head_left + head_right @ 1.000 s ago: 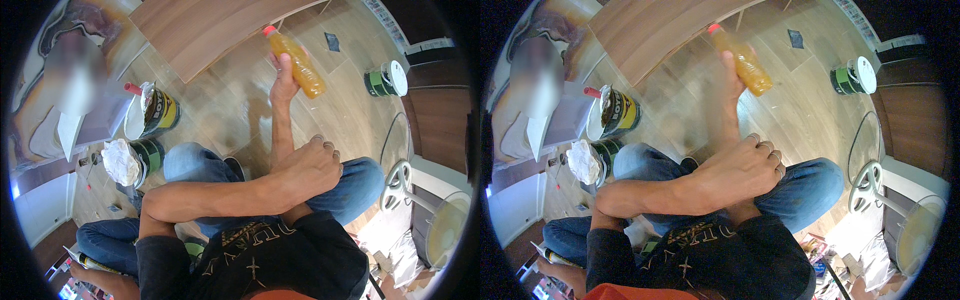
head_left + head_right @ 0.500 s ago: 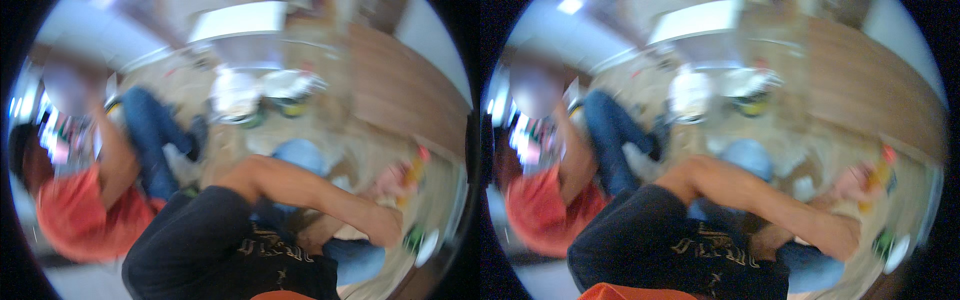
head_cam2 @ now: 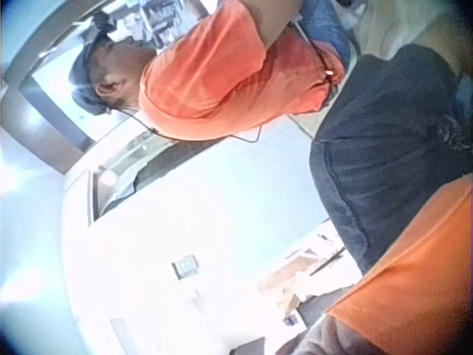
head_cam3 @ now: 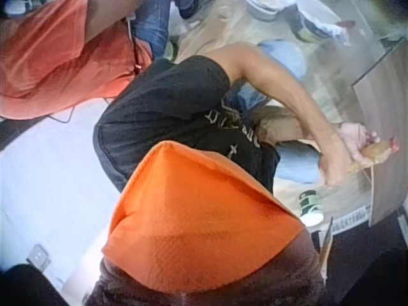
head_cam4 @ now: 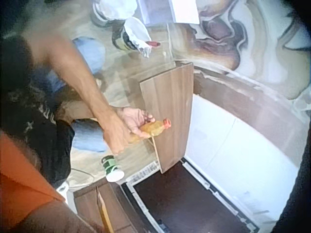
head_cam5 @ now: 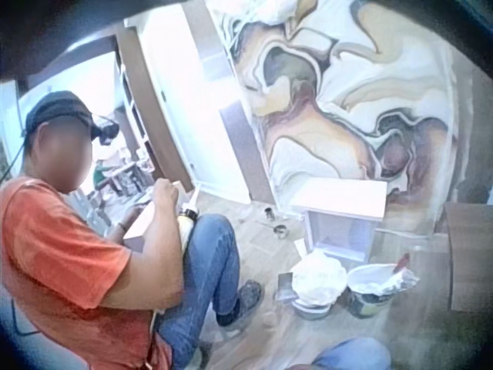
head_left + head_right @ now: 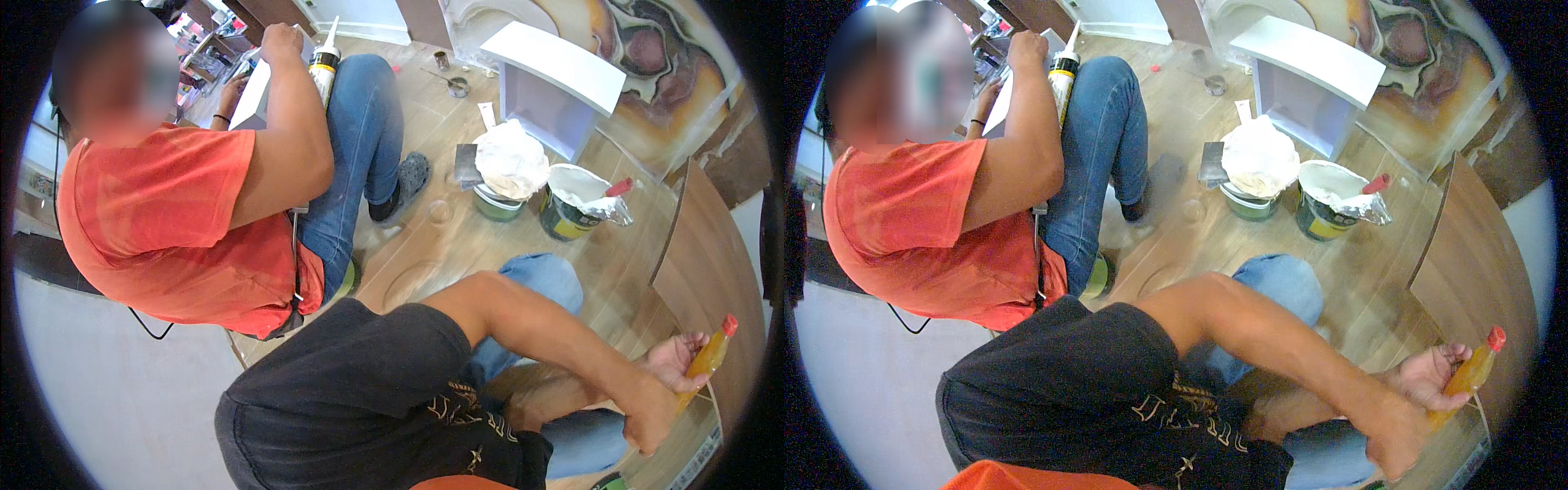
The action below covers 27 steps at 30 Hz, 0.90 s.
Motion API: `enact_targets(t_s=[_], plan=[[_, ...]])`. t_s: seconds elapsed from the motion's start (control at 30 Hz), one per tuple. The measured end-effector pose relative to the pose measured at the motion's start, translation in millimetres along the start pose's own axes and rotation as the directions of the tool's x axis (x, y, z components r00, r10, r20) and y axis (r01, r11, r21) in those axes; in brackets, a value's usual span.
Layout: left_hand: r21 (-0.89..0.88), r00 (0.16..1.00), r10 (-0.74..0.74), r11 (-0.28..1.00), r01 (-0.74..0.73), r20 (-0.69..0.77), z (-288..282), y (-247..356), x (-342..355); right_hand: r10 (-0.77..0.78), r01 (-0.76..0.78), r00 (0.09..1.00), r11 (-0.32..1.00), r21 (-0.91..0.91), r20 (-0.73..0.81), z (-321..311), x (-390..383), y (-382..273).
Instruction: The person sits on the floor and applies a yellow liquid from a plastic bottle onto a large wooden board. They pour the liquid along the edges and wipe the surface with a white cloth. Another person is visible nearby using a caulking gun.
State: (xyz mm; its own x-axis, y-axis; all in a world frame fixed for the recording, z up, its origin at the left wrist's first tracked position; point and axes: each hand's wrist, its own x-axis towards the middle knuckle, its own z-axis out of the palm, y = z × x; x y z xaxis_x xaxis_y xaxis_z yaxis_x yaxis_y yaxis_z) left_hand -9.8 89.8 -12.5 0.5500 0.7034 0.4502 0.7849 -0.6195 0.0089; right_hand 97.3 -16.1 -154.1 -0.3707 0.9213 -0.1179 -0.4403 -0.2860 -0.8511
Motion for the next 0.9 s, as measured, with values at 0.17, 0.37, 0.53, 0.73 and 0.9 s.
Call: enact_targets(t_s=[0.17,0.37,0.53,0.73,0.9], plan=[[0.030,0.989,-0.025,0.999,0.029,-0.145,-55,8,-36,-0.039,0.039,0.999,0.999,-0.013,0.033,-4,-12,-5],[0.028,0.997,-0.077,0.997,0.077,-0.011,-75,11,-36,-0.114,0.115,0.993,0.992,0.043,-0.009,-9,2,-17],[0.030,0.995,-0.103,0.994,0.103,0.005,-84,13,-45,-0.238,0.243,0.970,0.950,0.197,-0.051,0,76,-43],[-0.041,0.985,-0.156,0.986,0.159,0.073,-114,11,-48,-0.398,0.398,0.913,0.820,0.411,-0.091,12,164,-85],[-0.194,0.847,-0.406,0.913,0.359,-0.343,-159,1,-137,-0.509,0.453,0.857,0.672,0.586,-0.080,44,207,-104]])
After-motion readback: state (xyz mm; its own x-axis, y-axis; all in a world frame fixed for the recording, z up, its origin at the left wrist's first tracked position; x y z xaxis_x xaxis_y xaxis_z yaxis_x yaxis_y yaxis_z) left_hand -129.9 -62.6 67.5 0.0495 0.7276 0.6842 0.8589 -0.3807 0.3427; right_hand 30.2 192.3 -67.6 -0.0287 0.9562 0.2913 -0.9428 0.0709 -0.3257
